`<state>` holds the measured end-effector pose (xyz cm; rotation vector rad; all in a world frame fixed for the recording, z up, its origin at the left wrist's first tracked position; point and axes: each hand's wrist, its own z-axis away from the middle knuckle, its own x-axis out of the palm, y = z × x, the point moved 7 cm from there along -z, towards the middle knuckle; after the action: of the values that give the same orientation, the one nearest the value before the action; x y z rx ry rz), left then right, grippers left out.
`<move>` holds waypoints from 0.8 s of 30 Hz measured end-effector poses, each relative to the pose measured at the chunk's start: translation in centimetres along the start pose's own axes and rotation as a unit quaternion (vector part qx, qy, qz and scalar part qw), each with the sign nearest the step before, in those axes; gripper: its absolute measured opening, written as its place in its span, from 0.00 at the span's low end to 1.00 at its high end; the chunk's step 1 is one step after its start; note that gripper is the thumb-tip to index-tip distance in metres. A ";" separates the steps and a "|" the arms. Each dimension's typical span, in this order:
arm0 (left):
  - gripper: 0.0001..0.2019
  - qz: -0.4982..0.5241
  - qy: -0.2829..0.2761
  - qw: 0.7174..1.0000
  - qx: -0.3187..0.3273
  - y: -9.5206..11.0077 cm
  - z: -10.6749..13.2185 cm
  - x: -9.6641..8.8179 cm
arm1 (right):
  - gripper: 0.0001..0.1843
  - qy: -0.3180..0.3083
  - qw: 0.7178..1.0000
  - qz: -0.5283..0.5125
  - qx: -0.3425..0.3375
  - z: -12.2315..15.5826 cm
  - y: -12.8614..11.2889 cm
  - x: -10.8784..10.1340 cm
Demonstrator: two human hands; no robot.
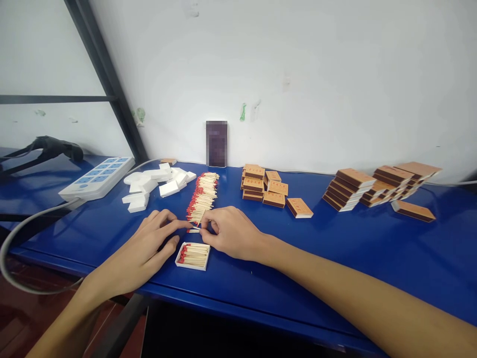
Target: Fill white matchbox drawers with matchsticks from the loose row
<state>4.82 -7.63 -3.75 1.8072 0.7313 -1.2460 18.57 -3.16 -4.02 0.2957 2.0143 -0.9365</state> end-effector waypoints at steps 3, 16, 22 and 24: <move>0.17 0.000 0.001 1.000 0.003 0.0 0.0 0.0 | 0.04 0.022 1.000 -0.010 -0.009 0.0 0.0 -0.4; 0.18 0.012 0.018 1.000 0.017 0.1 0.2 -0.2 | 0.10 -0.021 0.993 0.050 -0.101 -1.0 0.2 -0.2; 0.19 0.007 0.019 0.999 0.027 0.4 0.3 -0.3 | 0.09 -0.015 0.994 0.082 -0.073 -0.8 -0.2 -0.4; 0.19 0.006 0.022 0.999 0.031 0.5 0.3 -0.4 | 0.07 -0.003 0.994 0.087 -0.062 -0.8 -0.5 -0.6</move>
<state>4.99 -8.15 -3.28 1.8918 0.7124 -1.2377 18.15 -2.84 -3.00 0.3925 1.9946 -0.7004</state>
